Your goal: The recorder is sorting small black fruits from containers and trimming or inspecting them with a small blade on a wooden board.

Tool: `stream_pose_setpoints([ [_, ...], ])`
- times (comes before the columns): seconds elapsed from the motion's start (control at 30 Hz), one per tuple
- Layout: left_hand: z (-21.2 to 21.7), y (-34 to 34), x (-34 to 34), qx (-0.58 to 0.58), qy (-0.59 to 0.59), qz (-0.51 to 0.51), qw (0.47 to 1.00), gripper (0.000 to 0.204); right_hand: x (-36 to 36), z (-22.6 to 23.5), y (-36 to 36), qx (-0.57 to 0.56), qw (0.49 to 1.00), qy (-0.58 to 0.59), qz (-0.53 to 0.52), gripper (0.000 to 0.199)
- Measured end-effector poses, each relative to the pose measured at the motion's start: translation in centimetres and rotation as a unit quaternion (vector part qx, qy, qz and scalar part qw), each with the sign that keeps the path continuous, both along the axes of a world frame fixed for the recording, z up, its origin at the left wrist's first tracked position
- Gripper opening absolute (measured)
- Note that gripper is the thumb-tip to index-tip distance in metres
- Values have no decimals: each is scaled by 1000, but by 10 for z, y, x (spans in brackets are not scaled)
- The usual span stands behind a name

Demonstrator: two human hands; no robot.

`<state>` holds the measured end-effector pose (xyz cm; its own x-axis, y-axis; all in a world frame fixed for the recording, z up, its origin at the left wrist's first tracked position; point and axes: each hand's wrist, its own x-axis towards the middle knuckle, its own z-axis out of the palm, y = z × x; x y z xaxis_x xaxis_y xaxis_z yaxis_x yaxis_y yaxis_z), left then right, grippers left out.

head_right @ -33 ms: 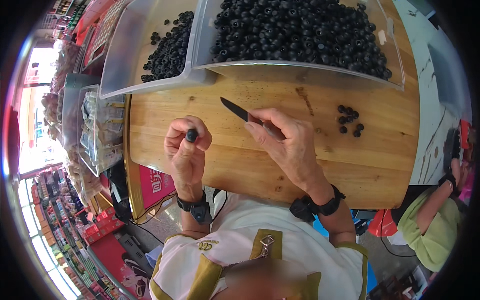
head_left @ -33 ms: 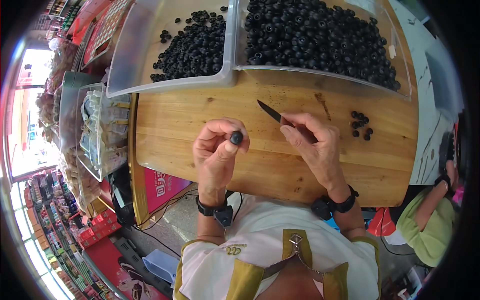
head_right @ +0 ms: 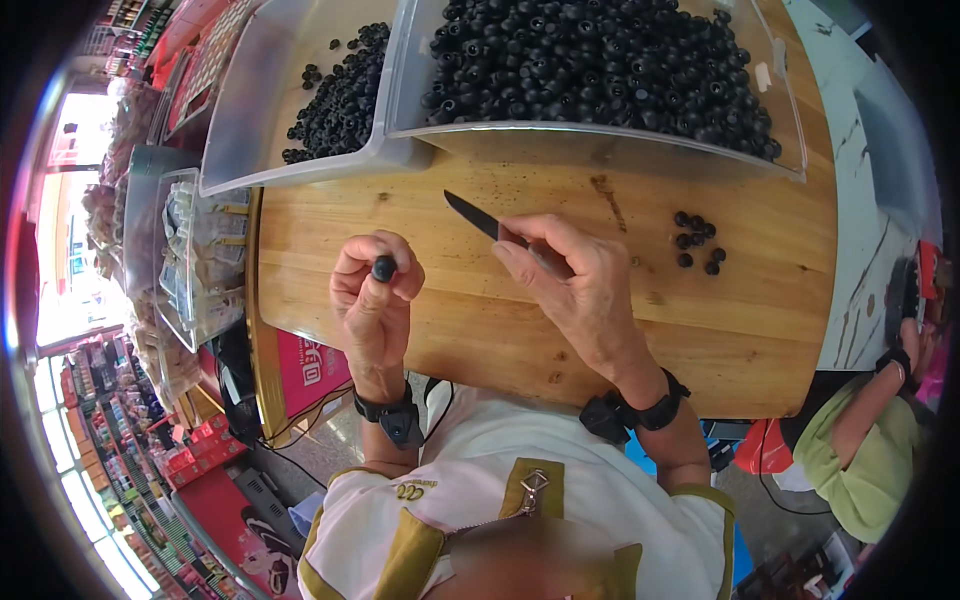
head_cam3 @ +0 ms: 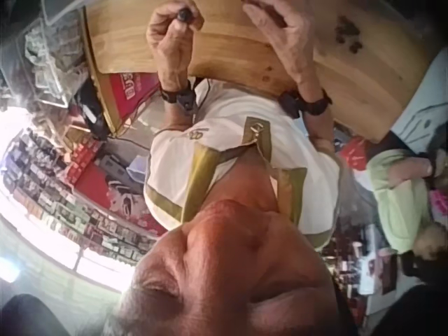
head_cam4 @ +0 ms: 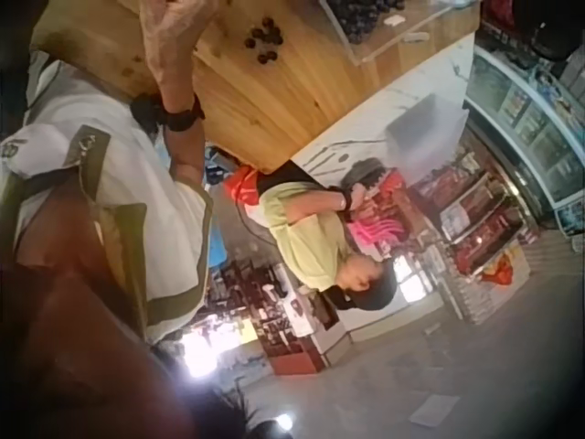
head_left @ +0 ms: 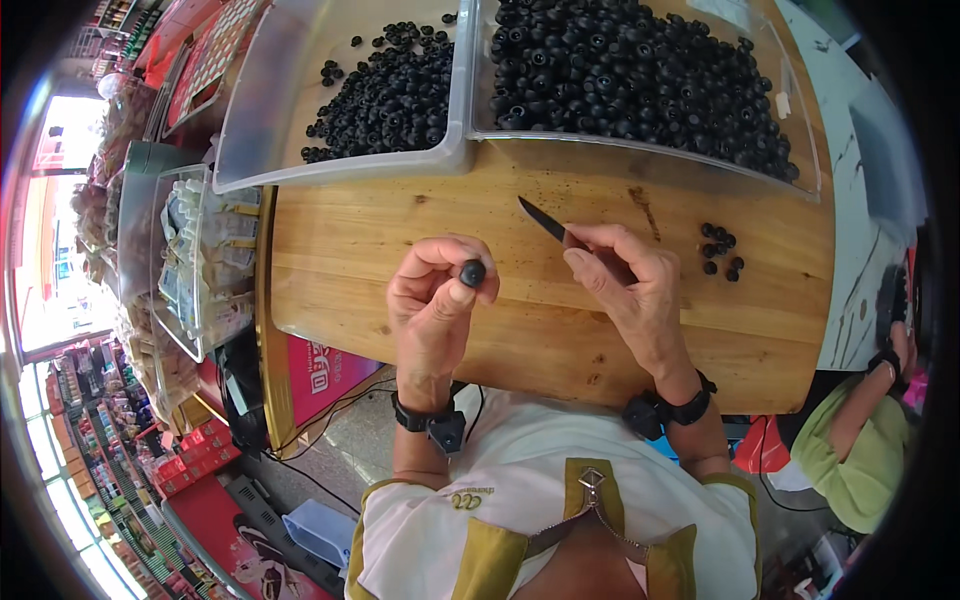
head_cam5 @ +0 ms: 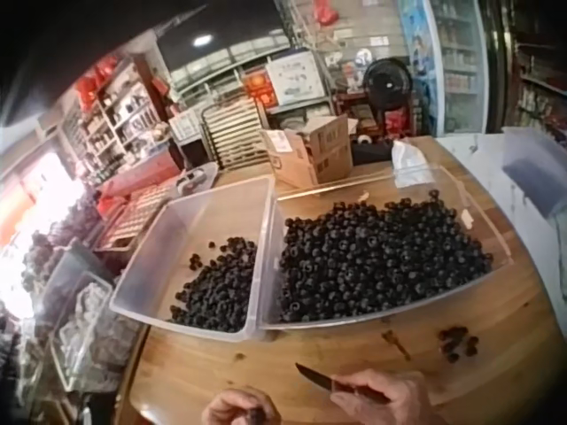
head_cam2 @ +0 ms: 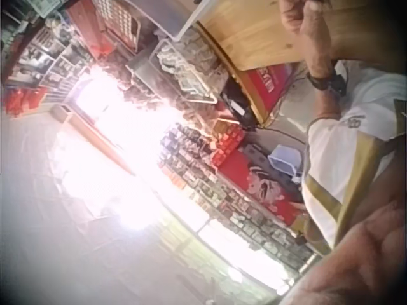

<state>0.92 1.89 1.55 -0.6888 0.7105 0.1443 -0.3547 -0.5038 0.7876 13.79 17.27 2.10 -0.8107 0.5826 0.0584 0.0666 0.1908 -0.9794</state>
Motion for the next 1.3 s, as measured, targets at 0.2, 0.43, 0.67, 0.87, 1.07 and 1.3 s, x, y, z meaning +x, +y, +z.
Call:
stream_pose_setpoints([
  [0.2,4,-6,1,5,-33,-12,999,30,2,5,-4,11,1000,5,-3,19],
  [0.43,-4,-24,0,80,-90,-24,992,26,6,18,-26,74,997,6,13,19],
  [0.67,-15,-48,-7,124,-132,9,983,27,-22,33,-47,121,991,30,56,21],
  [0.87,-27,-63,-31,56,-86,121,987,29,-71,51,-69,157,966,54,200,28],
  [1.07,-33,-67,-54,-8,-112,143,983,40,-110,39,-74,181,959,23,216,32],
  [1.3,-48,-76,-68,-5,-106,57,993,37,-112,31,-85,170,972,8,160,32],
])
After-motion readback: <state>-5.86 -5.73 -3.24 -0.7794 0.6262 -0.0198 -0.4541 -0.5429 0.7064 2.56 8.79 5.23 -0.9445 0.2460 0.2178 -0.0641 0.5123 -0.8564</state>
